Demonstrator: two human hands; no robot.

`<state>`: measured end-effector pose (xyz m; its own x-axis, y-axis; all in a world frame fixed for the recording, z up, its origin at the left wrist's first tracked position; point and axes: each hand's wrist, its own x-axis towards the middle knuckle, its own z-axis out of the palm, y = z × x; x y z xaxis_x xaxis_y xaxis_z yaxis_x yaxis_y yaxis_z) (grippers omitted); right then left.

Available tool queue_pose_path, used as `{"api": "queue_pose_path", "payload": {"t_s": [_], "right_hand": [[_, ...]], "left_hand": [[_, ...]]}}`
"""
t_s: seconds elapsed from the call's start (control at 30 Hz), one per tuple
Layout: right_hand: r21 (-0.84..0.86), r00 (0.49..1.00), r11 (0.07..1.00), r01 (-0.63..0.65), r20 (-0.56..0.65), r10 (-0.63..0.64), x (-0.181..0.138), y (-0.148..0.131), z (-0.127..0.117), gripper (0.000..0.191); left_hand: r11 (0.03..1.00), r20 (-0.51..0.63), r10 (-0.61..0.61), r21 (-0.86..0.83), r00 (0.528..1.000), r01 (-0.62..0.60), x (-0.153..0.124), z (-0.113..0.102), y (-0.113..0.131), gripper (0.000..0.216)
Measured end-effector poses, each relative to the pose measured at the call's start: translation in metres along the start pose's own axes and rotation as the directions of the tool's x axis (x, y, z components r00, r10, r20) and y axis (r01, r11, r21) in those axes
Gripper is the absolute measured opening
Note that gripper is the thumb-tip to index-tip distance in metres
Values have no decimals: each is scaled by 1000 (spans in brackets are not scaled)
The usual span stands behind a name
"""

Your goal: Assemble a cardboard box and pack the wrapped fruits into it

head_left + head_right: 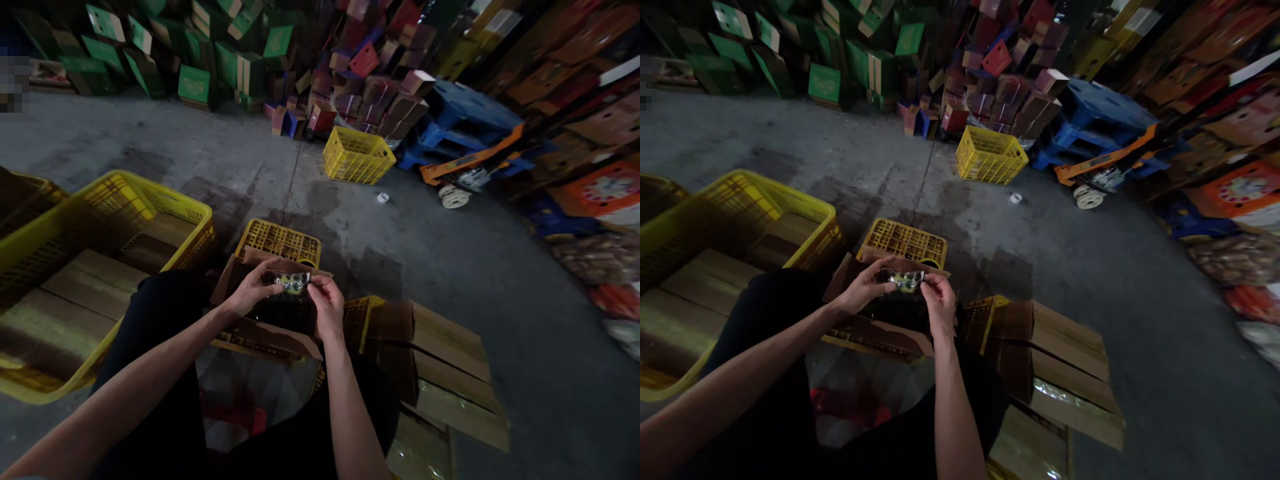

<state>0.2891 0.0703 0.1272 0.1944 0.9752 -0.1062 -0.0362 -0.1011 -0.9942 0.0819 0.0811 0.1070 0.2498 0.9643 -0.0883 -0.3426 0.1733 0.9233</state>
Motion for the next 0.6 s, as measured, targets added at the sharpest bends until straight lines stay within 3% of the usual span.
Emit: {"api": "queue_pose_path", "payload": {"t_s": [0.6], "right_hand": [[0, 999, 999, 46, 25, -46, 1, 3, 0, 28]], "left_hand": [[994, 85, -3, 111, 996, -7, 0, -3, 4, 93]]}}
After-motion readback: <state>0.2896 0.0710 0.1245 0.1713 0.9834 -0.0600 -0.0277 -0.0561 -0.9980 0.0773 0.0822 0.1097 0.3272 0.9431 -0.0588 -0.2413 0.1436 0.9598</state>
